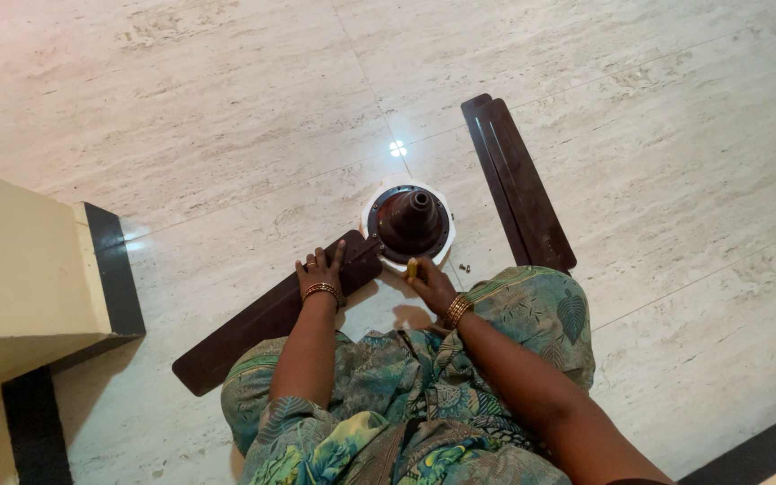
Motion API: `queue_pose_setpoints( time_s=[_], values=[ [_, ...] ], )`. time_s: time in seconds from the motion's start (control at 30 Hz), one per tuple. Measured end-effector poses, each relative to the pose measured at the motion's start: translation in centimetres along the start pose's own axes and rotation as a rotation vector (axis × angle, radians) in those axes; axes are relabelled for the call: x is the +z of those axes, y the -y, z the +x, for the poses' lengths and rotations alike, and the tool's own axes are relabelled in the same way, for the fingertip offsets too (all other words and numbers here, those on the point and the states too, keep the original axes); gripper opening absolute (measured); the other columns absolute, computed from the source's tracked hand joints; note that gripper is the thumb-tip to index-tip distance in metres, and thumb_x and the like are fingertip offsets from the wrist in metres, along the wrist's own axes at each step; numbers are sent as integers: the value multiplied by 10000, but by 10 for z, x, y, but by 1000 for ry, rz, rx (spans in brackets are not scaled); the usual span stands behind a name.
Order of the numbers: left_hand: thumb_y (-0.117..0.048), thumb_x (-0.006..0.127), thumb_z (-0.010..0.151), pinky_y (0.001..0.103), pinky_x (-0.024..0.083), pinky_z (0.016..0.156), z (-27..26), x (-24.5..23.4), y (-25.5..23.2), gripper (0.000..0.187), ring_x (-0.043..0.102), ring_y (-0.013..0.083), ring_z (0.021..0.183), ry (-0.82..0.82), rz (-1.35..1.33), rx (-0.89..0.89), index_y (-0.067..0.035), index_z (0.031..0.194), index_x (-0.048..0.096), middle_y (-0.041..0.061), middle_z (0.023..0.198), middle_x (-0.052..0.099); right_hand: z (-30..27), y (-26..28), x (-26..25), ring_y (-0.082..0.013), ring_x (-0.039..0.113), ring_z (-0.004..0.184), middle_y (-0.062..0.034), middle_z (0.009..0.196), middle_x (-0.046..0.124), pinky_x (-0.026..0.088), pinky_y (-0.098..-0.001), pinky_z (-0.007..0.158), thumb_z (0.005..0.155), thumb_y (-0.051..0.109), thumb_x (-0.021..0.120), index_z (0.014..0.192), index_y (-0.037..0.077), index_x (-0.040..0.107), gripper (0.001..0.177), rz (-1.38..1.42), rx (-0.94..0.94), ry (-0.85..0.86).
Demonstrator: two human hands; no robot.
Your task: The person sits on the floor and attaches fan blades to the motor housing using a screwdriver. They secure each blade with screws, then rotate the fan to check alignment.
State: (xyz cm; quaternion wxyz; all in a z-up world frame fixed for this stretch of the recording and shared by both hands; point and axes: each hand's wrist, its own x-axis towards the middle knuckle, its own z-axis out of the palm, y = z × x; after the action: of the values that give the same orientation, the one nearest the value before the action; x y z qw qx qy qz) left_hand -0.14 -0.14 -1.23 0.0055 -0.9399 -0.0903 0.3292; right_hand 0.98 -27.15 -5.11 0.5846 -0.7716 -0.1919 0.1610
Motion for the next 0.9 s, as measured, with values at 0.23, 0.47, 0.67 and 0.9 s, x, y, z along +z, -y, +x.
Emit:
queue_pose_setpoints(
  time_s=[0.23,0.47,0.67,0.9],
  values=[
    [-538,931,664,604,115,1240,5,6,2,1505,18,371,1589,-21,-24,21,-403,1596,-243,154,1725,5,15,-1,-20,-201,720,1012,-101,1103,706,639,-351,758,994,195,617,1185,41,557,253,395,271,-228],
    [-665,884,668,644,92,1234,12,10,1,1479,-97,372,1586,33,-65,31,-392,1583,-246,140,1721,-142,18,16,-24,-227,736,948,-142,1073,684,639,-339,705,994,97,579,1388,114,394,436,434,194,-380],
    [-663,899,625,670,81,1226,17,13,1,1499,-111,369,1585,-38,-125,31,-418,1594,-219,117,1723,-164,10,22,-34,-220,740,912,-151,1025,709,640,-332,713,983,61,544,1511,216,238,629,426,140,-439],
    [-679,885,650,660,74,1218,0,-2,-6,1477,-117,414,1571,-28,-28,56,-409,1592,-221,148,1721,-176,-8,-8,-43,-206,756,940,-139,1040,715,642,-323,706,1015,107,539,1481,167,308,524,324,106,-360]
  ],
)
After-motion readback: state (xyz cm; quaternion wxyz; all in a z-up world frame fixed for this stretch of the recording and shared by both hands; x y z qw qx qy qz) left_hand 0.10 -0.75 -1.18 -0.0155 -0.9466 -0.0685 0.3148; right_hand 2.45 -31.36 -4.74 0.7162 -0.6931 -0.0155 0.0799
